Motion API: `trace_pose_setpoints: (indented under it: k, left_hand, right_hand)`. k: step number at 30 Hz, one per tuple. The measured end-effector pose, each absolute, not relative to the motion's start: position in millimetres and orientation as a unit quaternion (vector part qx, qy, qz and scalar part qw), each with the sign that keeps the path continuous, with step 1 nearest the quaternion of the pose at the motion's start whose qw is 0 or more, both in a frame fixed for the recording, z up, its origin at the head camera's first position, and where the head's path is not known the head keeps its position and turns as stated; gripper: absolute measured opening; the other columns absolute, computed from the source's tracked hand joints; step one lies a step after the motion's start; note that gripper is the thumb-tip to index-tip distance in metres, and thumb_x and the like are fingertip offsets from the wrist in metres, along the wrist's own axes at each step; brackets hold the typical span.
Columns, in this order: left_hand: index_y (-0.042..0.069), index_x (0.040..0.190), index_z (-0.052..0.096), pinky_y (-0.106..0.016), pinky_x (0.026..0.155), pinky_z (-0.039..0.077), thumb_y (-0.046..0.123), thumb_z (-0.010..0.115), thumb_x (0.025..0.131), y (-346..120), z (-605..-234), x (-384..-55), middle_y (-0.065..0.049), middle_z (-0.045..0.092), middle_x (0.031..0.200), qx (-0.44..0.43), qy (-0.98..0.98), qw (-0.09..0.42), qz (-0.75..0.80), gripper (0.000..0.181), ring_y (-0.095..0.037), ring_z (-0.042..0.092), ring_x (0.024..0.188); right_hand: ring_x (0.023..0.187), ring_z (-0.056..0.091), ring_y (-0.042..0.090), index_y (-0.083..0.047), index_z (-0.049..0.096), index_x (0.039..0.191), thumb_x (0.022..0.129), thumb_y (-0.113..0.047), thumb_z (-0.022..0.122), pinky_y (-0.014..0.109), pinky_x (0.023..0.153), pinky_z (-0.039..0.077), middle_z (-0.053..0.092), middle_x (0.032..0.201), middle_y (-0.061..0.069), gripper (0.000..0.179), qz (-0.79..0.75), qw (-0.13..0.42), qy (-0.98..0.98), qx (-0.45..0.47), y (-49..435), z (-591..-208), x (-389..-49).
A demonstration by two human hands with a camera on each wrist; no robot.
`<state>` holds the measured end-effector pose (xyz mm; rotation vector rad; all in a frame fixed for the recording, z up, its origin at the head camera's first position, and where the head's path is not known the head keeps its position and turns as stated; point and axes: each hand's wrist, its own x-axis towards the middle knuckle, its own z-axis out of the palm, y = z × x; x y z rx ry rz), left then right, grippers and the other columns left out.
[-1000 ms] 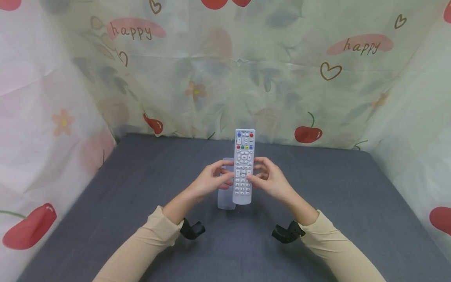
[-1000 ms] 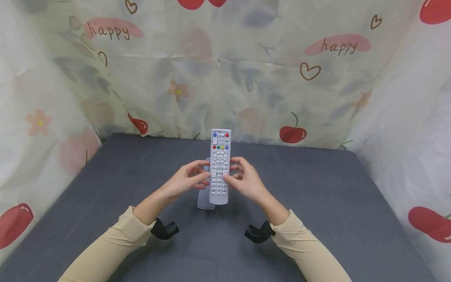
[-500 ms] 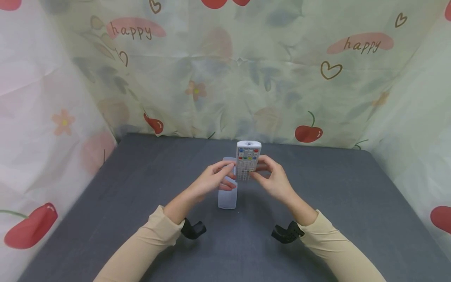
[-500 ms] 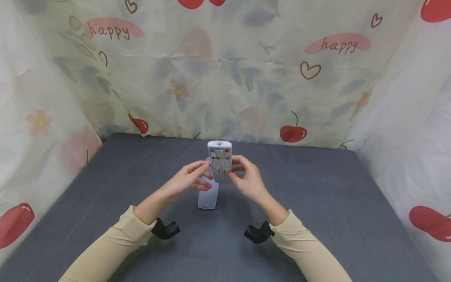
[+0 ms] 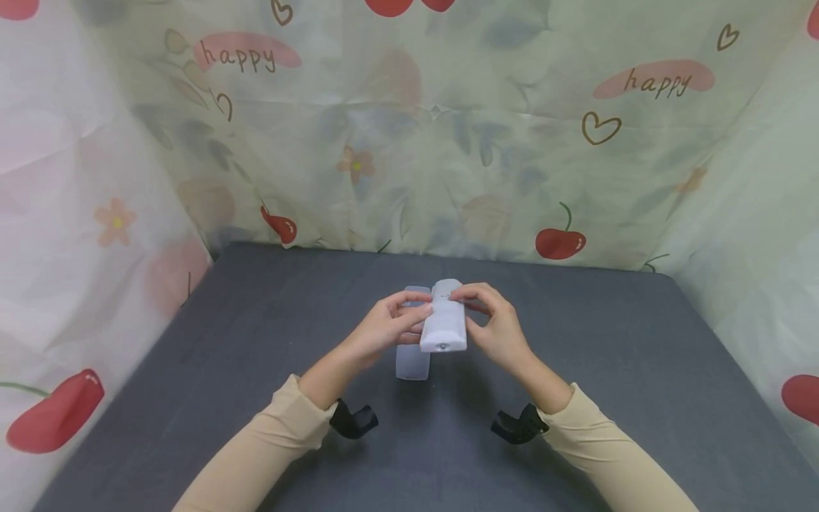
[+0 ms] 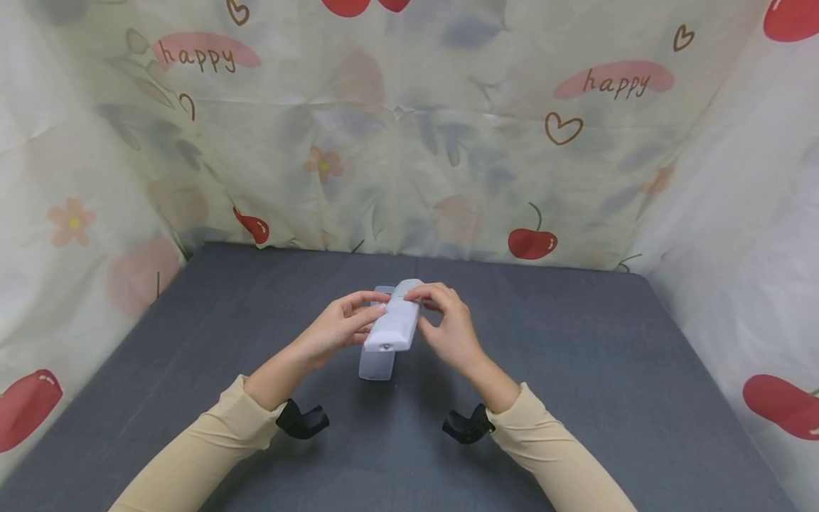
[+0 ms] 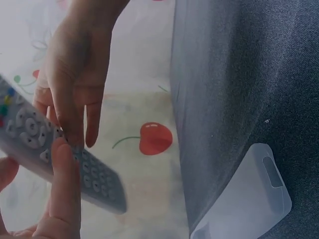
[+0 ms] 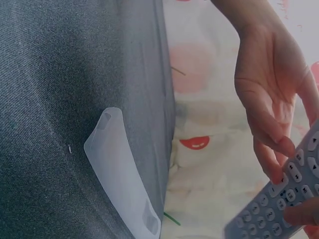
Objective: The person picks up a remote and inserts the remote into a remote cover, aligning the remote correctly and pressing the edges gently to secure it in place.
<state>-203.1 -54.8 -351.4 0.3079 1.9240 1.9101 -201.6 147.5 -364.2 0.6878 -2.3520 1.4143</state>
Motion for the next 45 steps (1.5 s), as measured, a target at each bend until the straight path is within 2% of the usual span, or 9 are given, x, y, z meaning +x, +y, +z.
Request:
trace_pose_setpoints:
  k: [5, 9, 12, 19, 23, 27, 32, 41, 45]
  left_hand:
    - [0.009, 0.136, 0.039, -0.038, 0.086, 0.054, 0.015, 0.058, 0.092, -54.4, -352.8, -201.9, -0.022, 0.056, 0.126, 0.117, 0.686, 0.198, 0.69, 0.048, -0.016, 0.065, 0.095]
    - [0.007, 0.14, 0.03, -0.04, 0.086, 0.054, 0.011, 0.06, 0.09, -53.1, -353.9, -201.4, -0.023, 0.055, 0.125, 0.116, 0.681, 0.185, 0.699, 0.058, -0.015, 0.064, 0.093]
    - [0.006, 0.141, 0.029, -0.041, 0.086, 0.054, 0.009, 0.061, 0.089, -52.4, -355.2, -202.2, -0.022, 0.054, 0.126, 0.111, 0.679, 0.172, 0.705, 0.061, -0.014, 0.064, 0.091]
    - [0.005, 0.136, 0.04, -0.04, 0.083, 0.055, 0.004, 0.061, 0.088, -52.4, -356.7, -203.9, -0.02, 0.053, 0.126, 0.111, 0.679, 0.144, 0.711, 0.052, -0.015, 0.066, 0.088]
    - [0.008, 0.135, 0.041, -0.04, 0.083, 0.055, 0.004, 0.062, 0.088, -51.7, -356.5, -203.8, -0.018, 0.054, 0.127, 0.111, 0.683, 0.137, 0.709, 0.051, -0.019, 0.067, 0.091]
    - [0.009, 0.135, 0.041, -0.04, 0.083, 0.055, 0.004, 0.062, 0.088, -50.7, -357.0, -203.6, -0.018, 0.053, 0.127, 0.122, 0.685, 0.131, 0.706, 0.052, -0.019, 0.067, 0.091]
    - [0.009, 0.135, 0.041, -0.04, 0.083, 0.055, 0.005, 0.063, 0.087, -50.4, -358.0, -203.4, -0.017, 0.053, 0.127, 0.124, 0.686, 0.131, 0.705, 0.053, -0.019, 0.067, 0.091]
    - [0.008, 0.134, 0.042, -0.04, 0.083, 0.055, 0.007, 0.064, 0.087, -51.2, -359.6, -204.7, -0.017, 0.054, 0.127, 0.123, 0.696, 0.134, 0.695, 0.051, -0.022, 0.067, 0.095]
    - [0.008, 0.134, 0.042, -0.046, 0.087, 0.052, 0.007, 0.063, 0.088, -51.9, -359.8, -205.1, -0.017, 0.054, 0.128, 0.123, 0.7, 0.136, 0.69, 0.051, -0.022, 0.067, 0.095]
  right_hand:
    - [0.104, 0.051, 0.021, -0.003, 0.063, 0.103, 0.081, 0.011, 0.062, 0.043, 0.083, 0.053, 0.053, 0.121, 0.014, 0.025, 0.5, 0.15, -0.822, 0.226, 147.2, -362.9, -200.9]
    - [0.1, 0.054, 0.028, -0.001, 0.06, 0.11, 0.083, 0.008, 0.061, 0.033, 0.077, 0.055, 0.044, 0.125, 0.016, 0.029, 0.522, 0.134, -0.816, 0.21, 146.9, -362.2, -200.2]
    - [0.096, 0.06, 0.031, 0.001, 0.053, 0.119, 0.085, 0.007, 0.059, 0.026, 0.073, 0.056, 0.045, 0.125, 0.018, 0.035, 0.544, 0.117, -0.805, 0.205, 147.3, -362.2, -200.2]
    - [0.094, 0.066, 0.028, 0.0, 0.041, 0.13, 0.093, -0.001, 0.052, 0.034, 0.072, 0.057, 0.052, 0.124, 0.024, 0.039, 0.606, 0.032, -0.776, 0.171, 150.5, -358.1, -200.4]
    - [0.101, 0.064, 0.029, -0.002, 0.039, 0.135, 0.093, -0.012, 0.057, 0.034, 0.075, 0.057, 0.054, 0.126, 0.025, 0.047, 0.613, -0.017, -0.776, 0.146, 150.9, -354.4, -199.9]
    - [0.098, 0.066, 0.02, -0.001, 0.042, 0.134, 0.089, -0.014, 0.063, 0.032, 0.078, 0.057, 0.056, 0.124, 0.025, 0.052, 0.613, -0.05, -0.777, 0.134, 150.9, -353.3, -200.0]
    - [0.093, 0.065, 0.011, 0.0, 0.044, 0.133, 0.088, -0.013, 0.065, 0.03, 0.077, 0.056, 0.056, 0.122, 0.025, 0.051, 0.613, -0.059, -0.776, 0.133, 151.5, -354.9, -200.6]
    - [0.095, 0.066, 0.015, 0.001, 0.044, 0.133, 0.088, -0.013, 0.064, 0.031, 0.078, 0.057, 0.056, 0.123, 0.026, 0.051, 0.614, -0.062, -0.774, 0.139, 151.2, -356.1, -201.4]
    - [0.097, 0.066, 0.018, 0.001, 0.044, 0.133, 0.088, -0.014, 0.064, 0.032, 0.078, 0.057, 0.056, 0.123, 0.026, 0.052, 0.608, -0.062, -0.779, 0.139, 151.5, -356.4, -201.4]
